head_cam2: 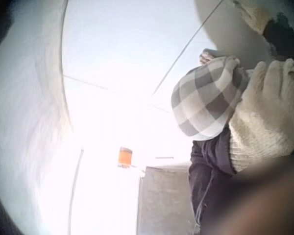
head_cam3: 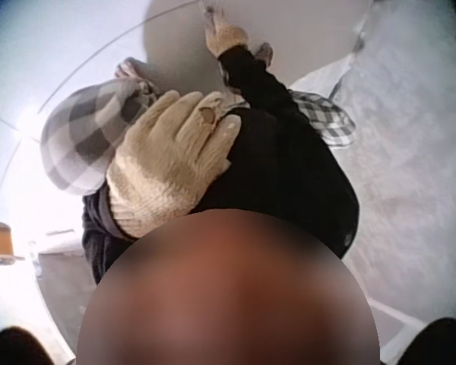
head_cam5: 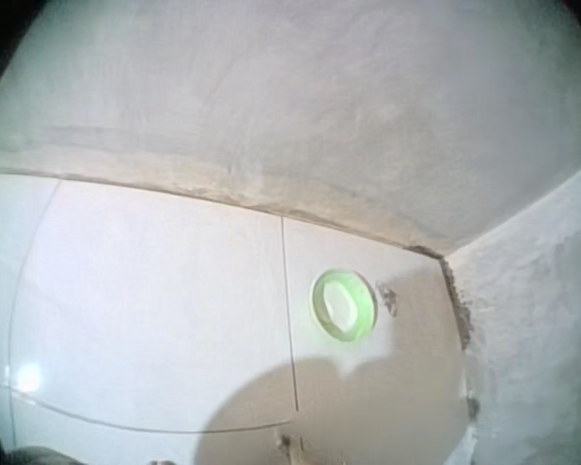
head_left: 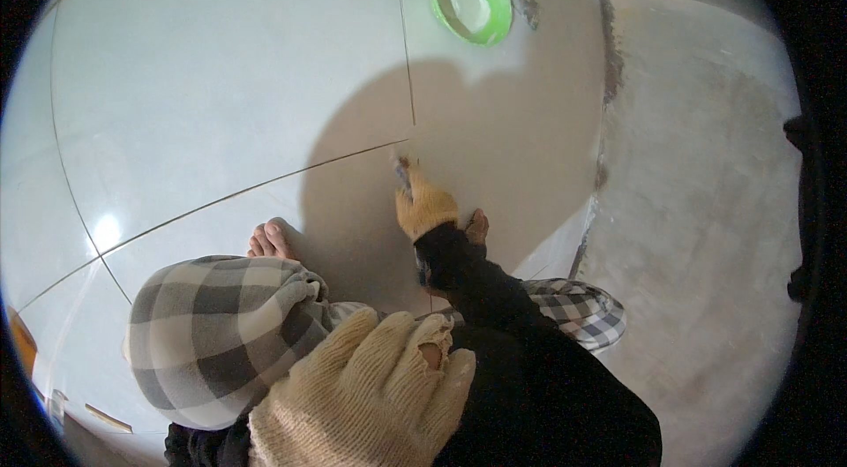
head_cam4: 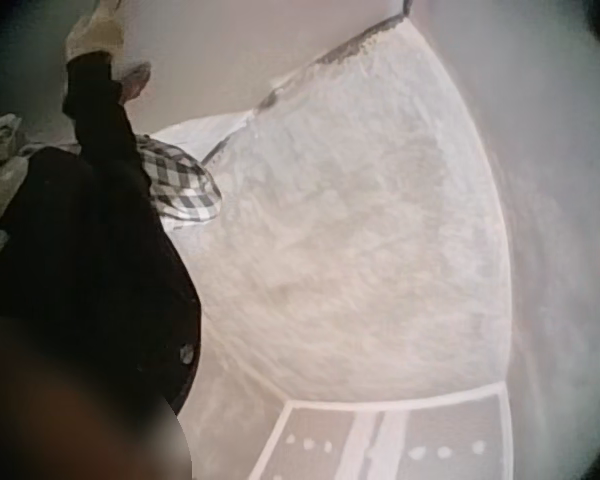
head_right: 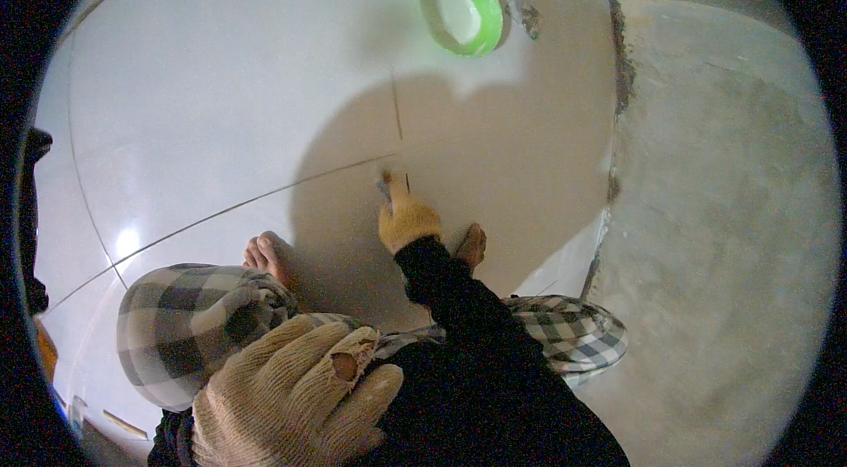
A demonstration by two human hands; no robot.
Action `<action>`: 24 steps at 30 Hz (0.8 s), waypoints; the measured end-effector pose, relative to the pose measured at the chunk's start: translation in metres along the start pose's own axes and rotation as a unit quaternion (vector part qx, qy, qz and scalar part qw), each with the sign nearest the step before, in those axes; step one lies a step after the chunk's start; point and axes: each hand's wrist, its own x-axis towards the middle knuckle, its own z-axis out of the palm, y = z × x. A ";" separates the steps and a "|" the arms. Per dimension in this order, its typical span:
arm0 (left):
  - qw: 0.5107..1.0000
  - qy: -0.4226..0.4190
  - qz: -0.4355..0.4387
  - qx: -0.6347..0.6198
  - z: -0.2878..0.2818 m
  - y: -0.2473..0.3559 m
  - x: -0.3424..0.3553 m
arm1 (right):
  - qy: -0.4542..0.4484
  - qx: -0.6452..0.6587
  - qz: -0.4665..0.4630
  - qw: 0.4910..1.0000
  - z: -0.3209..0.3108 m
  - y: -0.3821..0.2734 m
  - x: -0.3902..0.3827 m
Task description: The person kneels on a tiled floor and uses a trowel to apply a white grout-like substance from a green bowl into the gaps between tiles. They repeatedly scoop the material and spread it along the seams, occasionally repositioning the bowl.
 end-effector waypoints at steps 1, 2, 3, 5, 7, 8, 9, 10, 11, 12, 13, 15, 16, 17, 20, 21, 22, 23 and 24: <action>1.000 0.007 0.005 -0.004 0.000 -0.002 0.002 | 0.031 0.021 -0.032 0.999 0.004 0.001 -0.008; 1.000 0.015 0.010 -0.008 0.000 -0.004 0.003 | 0.030 0.034 -0.045 0.998 0.005 0.004 -0.010; 0.999 0.038 0.026 0.006 0.003 -0.007 0.005 | 0.092 0.055 -0.028 0.994 0.003 0.013 -0.007; 0.998 0.060 0.032 0.012 0.005 -0.010 0.008 | 0.155 0.077 0.043 0.984 -0.018 0.043 0.017; 0.998 0.052 0.023 -0.002 0.001 -0.010 0.009 | 0.151 0.101 0.042 0.982 -0.047 0.073 0.050; 0.999 0.047 0.019 -0.009 0.000 -0.009 0.010 | 0.151 0.066 0.064 0.984 -0.057 0.082 0.067; 0.999 0.042 0.017 -0.016 -0.002 -0.009 0.011 | 0.147 0.031 0.098 0.984 -0.063 0.085 0.080; 0.999 0.034 0.010 -0.022 -0.004 -0.009 0.012 | 0.141 0.009 0.056 0.988 -0.065 0.083 0.089; 0.999 0.027 0.003 -0.027 -0.006 -0.009 0.012 | 0.123 -0.017 0.045 0.991 -0.063 0.075 0.091; 0.999 0.018 -0.009 -0.032 -0.008 -0.009 0.013 | 0.096 -0.050 0.053 0.993 -0.060 0.064 0.092; 0.999 0.020 -0.010 -0.031 -0.008 -0.009 0.014 | 0.064 -0.051 0.043 0.996 -0.052 0.049 0.086; 0.999 0.034 -0.003 -0.022 -0.006 -0.013 0.016 | -0.005 -0.077 0.021 0.997 -0.029 0.014 0.060; 0.999 0.031 -0.005 -0.024 -0.007 -0.011 0.017 | -0.011 -0.062 -0.054 0.997 -0.022 0.002 0.041; 0.999 0.028 -0.007 -0.025 -0.006 -0.013 0.018 | -0.037 -0.050 -0.050 0.997 -0.021 -0.004 0.024; 0.999 0.005 -0.034 -0.037 -0.012 -0.009 0.018 | -0.023 0.023 -0.072 0.997 -0.027 -0.006 0.007; 0.999 0.014 -0.032 -0.037 -0.013 -0.012 0.018 | -0.003 0.032 -0.027 0.999 -0.036 0.001 0.014; 0.999 0.020 -0.032 -0.037 -0.012 -0.013 0.017 | 0.020 0.043 0.017 0.999 -0.045 0.013 0.022; 0.998 0.026 -0.032 -0.038 -0.012 -0.016 0.017 | 0.055 0.039 -0.016 0.998 -0.055 0.024 0.036; 0.998 0.027 -0.036 -0.042 -0.011 -0.016 0.018 | 0.089 0.035 -0.047 0.994 -0.061 0.034 0.051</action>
